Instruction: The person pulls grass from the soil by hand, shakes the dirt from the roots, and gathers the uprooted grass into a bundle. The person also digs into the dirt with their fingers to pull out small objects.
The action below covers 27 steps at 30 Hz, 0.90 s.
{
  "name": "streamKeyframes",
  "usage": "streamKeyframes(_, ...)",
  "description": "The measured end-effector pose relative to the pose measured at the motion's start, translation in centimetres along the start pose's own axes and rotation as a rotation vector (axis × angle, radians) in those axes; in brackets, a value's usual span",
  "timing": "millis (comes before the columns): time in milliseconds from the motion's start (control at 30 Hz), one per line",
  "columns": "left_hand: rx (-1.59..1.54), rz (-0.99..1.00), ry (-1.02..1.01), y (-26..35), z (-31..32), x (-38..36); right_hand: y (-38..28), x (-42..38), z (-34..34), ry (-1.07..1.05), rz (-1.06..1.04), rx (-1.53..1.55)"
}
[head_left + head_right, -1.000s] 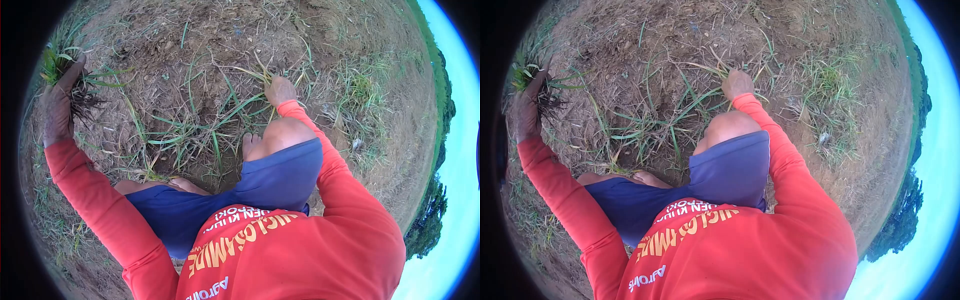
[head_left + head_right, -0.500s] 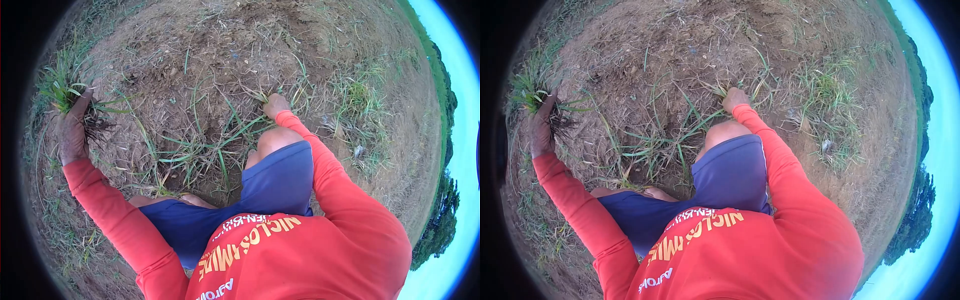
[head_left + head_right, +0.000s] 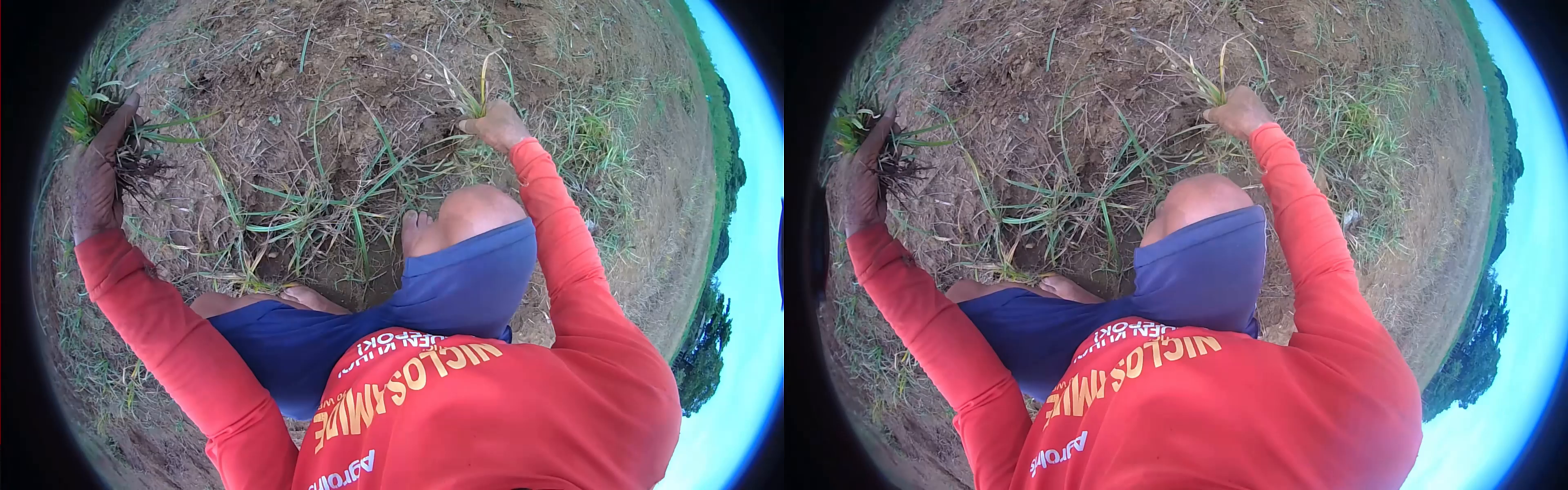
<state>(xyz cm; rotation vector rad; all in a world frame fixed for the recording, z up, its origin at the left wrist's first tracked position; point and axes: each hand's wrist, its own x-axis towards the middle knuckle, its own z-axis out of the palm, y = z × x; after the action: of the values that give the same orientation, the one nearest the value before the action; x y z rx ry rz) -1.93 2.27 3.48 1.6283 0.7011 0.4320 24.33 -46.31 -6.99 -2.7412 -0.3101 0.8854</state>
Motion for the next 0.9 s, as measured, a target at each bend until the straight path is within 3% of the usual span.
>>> streamKeyframes(100, -0.005, -0.108, 0.009, -0.1, -0.6, 0.2, -1.9, -0.4, -1.0, -0.014, -0.051, -0.148)
streamKeyframes(233, 0.023, -0.118, 0.031, -0.3, -0.4, 0.1, -3.3, -2.1, -3.5, 0.036, -0.044, -0.076)
streamKeyframes(433, 0.009, -0.151, -0.035, -0.7, -0.7, 1.5, -3.8, -4.0, -10.8, 0.151, -0.2, 0.231)
streamKeyframes(467, 0.013, -0.125, -0.048, -1.0, -0.8, 1.9, -2.4, -2.6, -10.5, 0.085, -0.247, 0.355)
streamKeyframes(567, -0.046, -0.133, -0.04, -1.0, 0.6, 1.8, 0.3, 3.2, -5.3, 0.247, 0.06, 0.0)
streamKeyframes(667, 0.018, -0.059, 0.014, -0.5, 0.1, 1.3, 4.5, 5.5, -1.8, 0.238, -0.154, 0.645)
streamKeyframes(733, -0.033, -0.149, -0.072, -1.2, 0.0, 1.5, 5.0, 2.7, -0.3, 0.152, -0.029, 0.658)
streamKeyframes(800, -0.008, -0.204, -0.055, -1.8, -1.2, 2.2, 4.9, 3.8, -0.2, 0.085, 0.079, 0.578)
streamKeyframes(900, -0.051, -0.23, -0.068, -1.5, -0.8, 1.8, 5.4, 2.5, 4.8, 0.143, 0.069, 0.129)
